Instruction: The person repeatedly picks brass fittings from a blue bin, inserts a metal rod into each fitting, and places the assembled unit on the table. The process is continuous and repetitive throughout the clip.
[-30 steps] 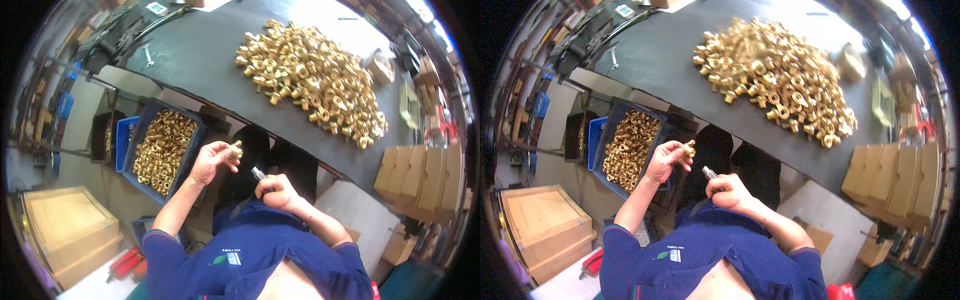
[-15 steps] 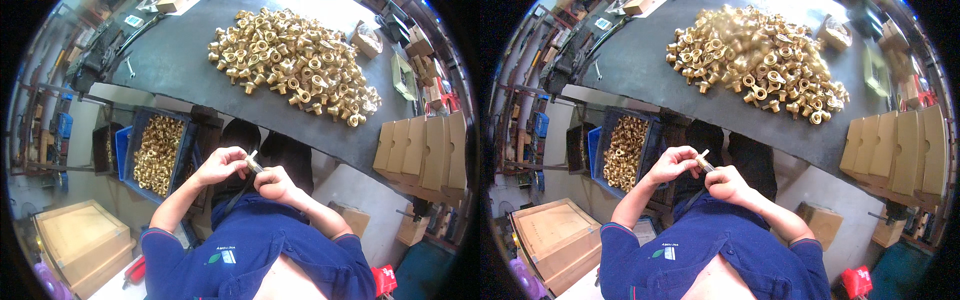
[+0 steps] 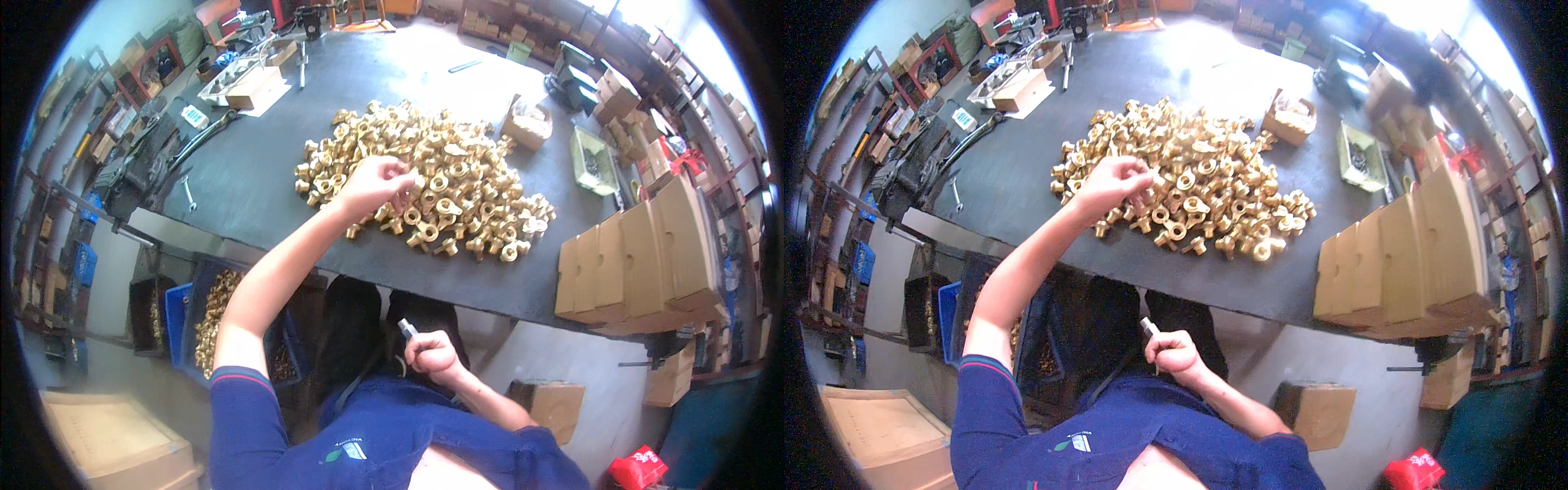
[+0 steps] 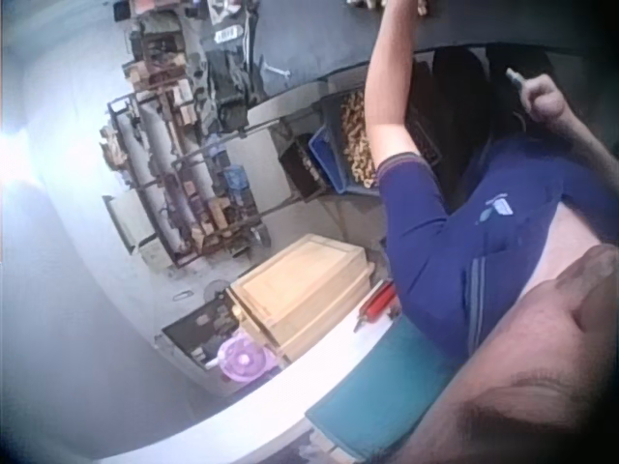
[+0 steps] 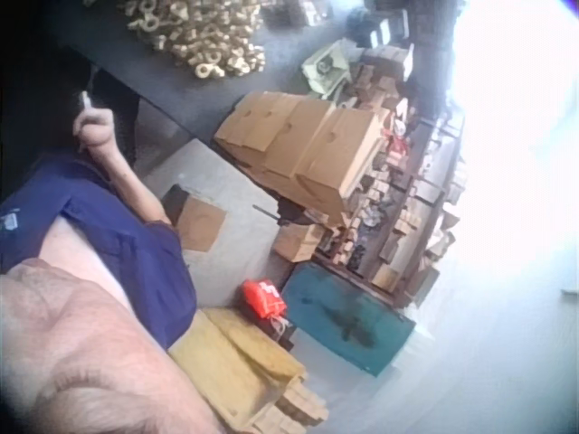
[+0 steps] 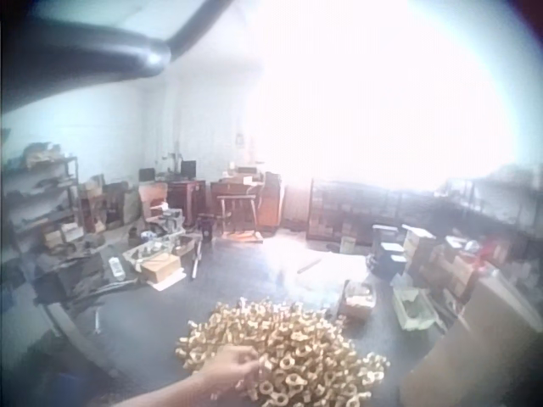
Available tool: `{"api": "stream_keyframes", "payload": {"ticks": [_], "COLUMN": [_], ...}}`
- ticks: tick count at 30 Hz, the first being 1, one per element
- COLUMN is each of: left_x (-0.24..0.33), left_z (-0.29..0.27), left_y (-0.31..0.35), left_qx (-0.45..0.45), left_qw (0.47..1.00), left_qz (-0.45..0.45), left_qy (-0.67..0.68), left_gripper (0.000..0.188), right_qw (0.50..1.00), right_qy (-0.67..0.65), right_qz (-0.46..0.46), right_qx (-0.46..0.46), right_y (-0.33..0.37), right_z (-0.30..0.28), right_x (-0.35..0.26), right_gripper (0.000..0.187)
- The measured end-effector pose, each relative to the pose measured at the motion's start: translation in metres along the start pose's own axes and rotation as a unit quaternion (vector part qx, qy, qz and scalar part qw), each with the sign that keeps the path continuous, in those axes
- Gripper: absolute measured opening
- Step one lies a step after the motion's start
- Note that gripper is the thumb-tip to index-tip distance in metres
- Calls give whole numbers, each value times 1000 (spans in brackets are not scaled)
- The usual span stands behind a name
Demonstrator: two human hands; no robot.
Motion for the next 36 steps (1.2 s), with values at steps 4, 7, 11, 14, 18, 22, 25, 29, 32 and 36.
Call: {"api": "stream_keyframes", "payload": {"ticks": [4, 7, 11, 14, 18, 22, 25, 29, 32, 36], "left_x": [11, 12, 13, 3, -22, -89, -198, -344, -404, -426], "left_z": [-4, -14, -25, -44, -88, -164, -208, -184, -163, -169], "left_y": [-89, -126, -127, -86, 16, 172, 285, 379, 392, 366], "left_qx": [88, 148, 146, 131, 144, 335, 474, 455, 428, 404], "left_qw": [996, 983, 981, 982, 985, 941, 874, 842, 817, 811], "left_qz": [20, 36, 54, 96, 97, -23, -53, -285, -384, -424], "left_qy": [8, 102, 111, 100, 7, 32, 98, 57, 43, -7], "left_gripper": [19, 23, 27, 28, 21, 21, 26, 31, 36, 29], "right_qw": [1000, 999, 998, 998, 999, 999, 996, 995, 994, 993], "right_qy": [-25, -4, -22, -30, -17, 14, 0, -3, 50, 59], "right_qz": [6, -18, -16, -14, -5, 17, 68, 95, 95, 99], "right_qx": [16, 31, 52, 50, 48, 45, 52, 26, 36, 34], "right_y": [14, 20, 24, 18, 13, 1, -6, -22, -33, -38], "right_z": [-5, -10, -22, -17, -11, 1, 3, 8, 21, 32], "right_x": [-4, -13, -14, -11, 3, 17, 29, 37, 34, 36], "right_gripper": [15, 15, 15, 16, 15, 13, 14, 19, 17, 14]}}
Point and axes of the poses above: each hand's wrist, its own y-axis away from the middle knuckle, its own z-axis out of the palm, x = y × z, the point moved 7 cm from there along -y, towards the middle knuckle, and after that the axes turned 10 degrees about -y, right-handed, at the moved point
